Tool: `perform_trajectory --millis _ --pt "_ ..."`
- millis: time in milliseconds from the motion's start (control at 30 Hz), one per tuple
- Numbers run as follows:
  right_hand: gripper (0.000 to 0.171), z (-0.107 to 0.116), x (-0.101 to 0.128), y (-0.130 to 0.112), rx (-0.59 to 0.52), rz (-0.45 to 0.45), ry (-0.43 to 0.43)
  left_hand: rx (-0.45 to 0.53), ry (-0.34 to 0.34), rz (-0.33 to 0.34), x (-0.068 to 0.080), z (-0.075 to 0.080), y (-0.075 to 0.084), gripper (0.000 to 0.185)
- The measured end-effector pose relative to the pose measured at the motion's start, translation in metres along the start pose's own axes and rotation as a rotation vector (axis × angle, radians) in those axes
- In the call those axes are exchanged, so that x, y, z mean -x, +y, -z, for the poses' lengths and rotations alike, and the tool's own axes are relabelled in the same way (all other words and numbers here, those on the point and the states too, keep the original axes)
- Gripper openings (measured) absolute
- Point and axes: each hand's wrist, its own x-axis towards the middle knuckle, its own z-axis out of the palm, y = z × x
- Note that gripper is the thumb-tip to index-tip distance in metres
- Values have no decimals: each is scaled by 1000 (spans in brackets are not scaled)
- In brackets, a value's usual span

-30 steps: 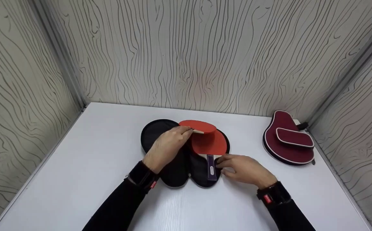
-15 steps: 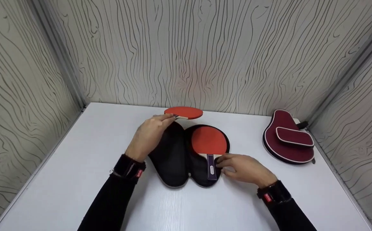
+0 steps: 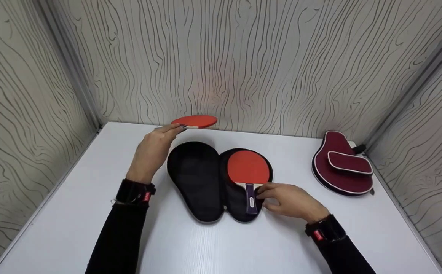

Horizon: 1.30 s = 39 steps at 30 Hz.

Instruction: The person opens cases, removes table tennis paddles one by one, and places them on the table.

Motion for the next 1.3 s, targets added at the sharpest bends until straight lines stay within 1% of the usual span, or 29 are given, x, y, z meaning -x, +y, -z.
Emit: perform_trajectory --millis 333,567,767,1000,1167,1300 --pt "30 0 -2 2 -1 1 -17 23 41 142 9 16 -40 37" --pt "29 0 -1 3 -6 -6 -21 36 75 220 17 19 -60 34" --pt "29 0 -1 3 -7 -6 -23 28 63 294 24 19 -78 35" --pt "31 -1 -1 3 -2 -11 -19 16 42 383 36 25 -98 38" --pt "30 -1 -1 4 -9 -9 -18 19 49 405 43 32 -110 38" --pt "30 -1 -1 4 -11 -10 -16 5 59 442 49 36 -119 37"
